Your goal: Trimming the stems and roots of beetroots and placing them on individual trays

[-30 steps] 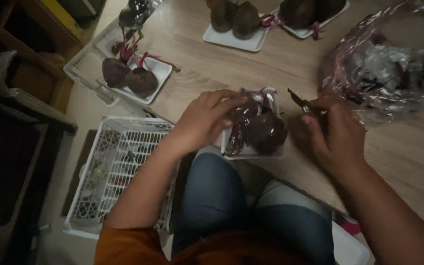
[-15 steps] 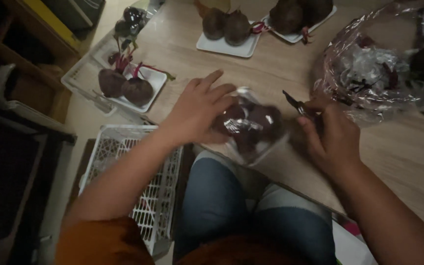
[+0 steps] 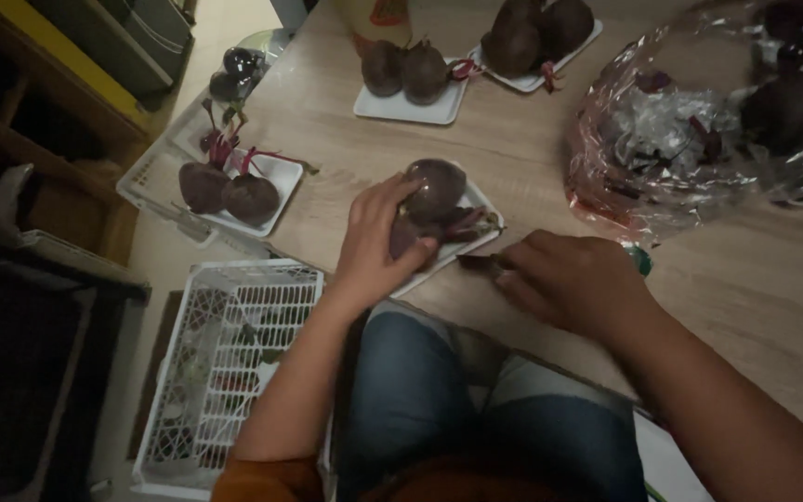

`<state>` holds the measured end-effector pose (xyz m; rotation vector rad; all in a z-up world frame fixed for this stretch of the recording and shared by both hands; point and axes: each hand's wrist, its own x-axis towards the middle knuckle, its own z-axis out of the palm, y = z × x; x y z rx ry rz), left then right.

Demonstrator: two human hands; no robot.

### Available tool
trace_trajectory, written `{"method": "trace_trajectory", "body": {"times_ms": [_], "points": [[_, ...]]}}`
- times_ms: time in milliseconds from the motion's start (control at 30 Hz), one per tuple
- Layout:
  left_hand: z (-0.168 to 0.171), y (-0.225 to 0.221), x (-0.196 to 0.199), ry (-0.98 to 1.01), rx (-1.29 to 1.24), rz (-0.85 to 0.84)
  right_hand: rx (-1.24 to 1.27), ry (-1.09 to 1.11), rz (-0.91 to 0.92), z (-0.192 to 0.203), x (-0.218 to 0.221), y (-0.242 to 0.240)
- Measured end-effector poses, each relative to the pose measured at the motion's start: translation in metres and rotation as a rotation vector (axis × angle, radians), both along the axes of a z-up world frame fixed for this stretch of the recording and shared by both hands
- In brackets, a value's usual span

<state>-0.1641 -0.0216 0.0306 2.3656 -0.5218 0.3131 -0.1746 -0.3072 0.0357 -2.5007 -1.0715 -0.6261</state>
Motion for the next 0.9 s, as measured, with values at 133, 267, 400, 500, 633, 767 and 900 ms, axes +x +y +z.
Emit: {"method": "trace_trajectory", "body": {"times_ms": [133, 267, 400, 500, 633, 767, 900], "points": [[-0.018, -0.013, -0.003, -0.119, -0.048, 0.167, -0.062, -0.050, -0.025, -0.002, -0.001, 0.003], [-0.026, -0.025, -0.006, -0.206, -0.007, 0.284, -0.071, -0.054, -0.085, -0.007, 0.003, 0.002], [-0.028, -0.031, -0.006, -0.188, -0.045, 0.331, -0.054, -0.042, -0.114, -0.024, 0.008, 0.004], [-0.030, -0.032, -0.007, -0.194, -0.054, 0.359, -0.091, -0.170, -0.157, -0.026, 0.007, 0.008], [-0.031, -0.033, -0.005, -0.230, -0.042, 0.377, -0.072, -0.169, -0.187, -0.023, 0.004, 0.011], [-0.032, -0.033, -0.004, -0.258, -0.045, 0.378, -0.090, -0.197, -0.245, -0.018, 0.001, 0.017], [-0.033, -0.034, -0.006, -0.240, -0.061, 0.395, -0.086, -0.219, -0.277, -0.028, 0.003, 0.018]]}}
